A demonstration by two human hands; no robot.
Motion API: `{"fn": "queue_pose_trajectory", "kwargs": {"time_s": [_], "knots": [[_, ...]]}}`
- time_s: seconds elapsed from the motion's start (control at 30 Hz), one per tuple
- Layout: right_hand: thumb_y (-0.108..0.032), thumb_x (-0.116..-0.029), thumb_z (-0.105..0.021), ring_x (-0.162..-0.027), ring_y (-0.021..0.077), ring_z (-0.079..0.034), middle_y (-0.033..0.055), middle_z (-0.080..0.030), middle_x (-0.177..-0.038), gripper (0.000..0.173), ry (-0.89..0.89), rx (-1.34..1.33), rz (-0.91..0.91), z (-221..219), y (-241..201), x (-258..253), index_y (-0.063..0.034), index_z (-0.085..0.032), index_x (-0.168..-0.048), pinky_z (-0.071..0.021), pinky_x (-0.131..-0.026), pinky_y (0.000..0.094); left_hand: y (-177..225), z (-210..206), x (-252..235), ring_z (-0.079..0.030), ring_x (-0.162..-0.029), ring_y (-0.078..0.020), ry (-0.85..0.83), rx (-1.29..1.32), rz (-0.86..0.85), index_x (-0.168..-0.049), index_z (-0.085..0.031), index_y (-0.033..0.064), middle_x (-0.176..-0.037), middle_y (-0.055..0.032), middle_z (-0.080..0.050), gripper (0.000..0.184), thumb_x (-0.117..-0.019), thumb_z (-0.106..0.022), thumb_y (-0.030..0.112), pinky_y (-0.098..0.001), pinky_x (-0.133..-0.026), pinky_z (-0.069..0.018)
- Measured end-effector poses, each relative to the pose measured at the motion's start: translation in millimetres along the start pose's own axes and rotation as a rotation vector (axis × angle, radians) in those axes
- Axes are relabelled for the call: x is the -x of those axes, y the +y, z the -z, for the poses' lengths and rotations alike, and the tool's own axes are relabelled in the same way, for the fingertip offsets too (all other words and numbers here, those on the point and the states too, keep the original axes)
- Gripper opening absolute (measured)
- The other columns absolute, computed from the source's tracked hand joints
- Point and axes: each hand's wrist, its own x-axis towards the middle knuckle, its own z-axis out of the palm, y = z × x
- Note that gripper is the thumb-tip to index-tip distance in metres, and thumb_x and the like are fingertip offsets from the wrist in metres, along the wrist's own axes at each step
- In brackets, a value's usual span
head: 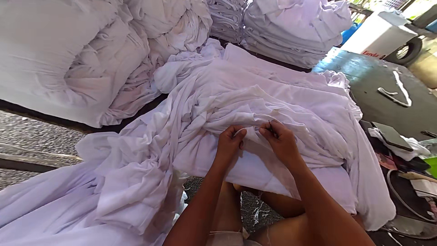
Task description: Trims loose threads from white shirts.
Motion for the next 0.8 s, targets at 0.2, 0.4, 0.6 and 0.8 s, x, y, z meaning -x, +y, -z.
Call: {"fn": "queue_pose_trajectory", "kwargs": {"time_s": [0.2, 0.4, 0.6, 0.8], "knots": [[-0.008, -0.0936, -0.065, -0.076, 0.0252, -0.070, 0.0166, -0.071, -0.094, 0.017, -0.031, 0.348, 0.253, -21, 10, 8, 0.0018, -0.075, -0.103, -0.0584, -0.067, 0.0390, -2, 1, 0, -0.053, -0.054, -0.0007, 0.002, -0.003, -0.003, -0.096, -0.062, 0.0002, -0.071, 0.0022, -0.061, 0.005, -0.0996, -0.059, 0.001, -0.0156, -0.053, -0.0465], [-0.008, -0.0993, -0.057, -0.076, 0.0085, -0.058, 0.0115, -0.063, -0.091, 0.019, -0.056, 0.061, 0.045, -15, 3, 3, 0.0069, -0.068, -0.103, -0.0490, -0.070, 0.0209, -1, 1, 1, -0.053, -0.054, -0.0008, 0.006, -0.004, 0.012, -0.096, -0.062, -0.0003, -0.070, 0.0023, -0.060, 0.005, -0.0998, -0.059, 0.002, -0.0155, -0.054, -0.0467], [-0.011, -0.0999, -0.059, -0.075, 0.0039, -0.054, 0.0063, -0.059, -0.086, 0.018, 0.001, 0.054, 0.050, -3, 0, 4, 0.0038, -0.068, -0.099, -0.0455, -0.069, 0.0175, -5, 0, -1, -0.052, -0.053, -0.0007, 0.008, 0.006, -0.007, -0.094, -0.062, 0.0004, -0.069, 0.0024, -0.060, 0.006, -0.0993, -0.059, 0.001, -0.0151, -0.052, -0.0463], [-0.013, -0.0972, -0.063, -0.077, 0.0129, -0.063, 0.0125, -0.067, -0.095, 0.019, -0.031, 0.230, 0.176, -4, 3, 9, 0.0018, -0.073, -0.104, -0.0539, -0.070, 0.0245, -5, 1, 0, -0.052, -0.052, -0.0006, 0.008, 0.024, -0.012, -0.094, -0.062, 0.0008, -0.070, 0.0026, -0.061, 0.006, -0.0990, -0.059, 0.000, -0.0150, -0.052, -0.0461]]}}
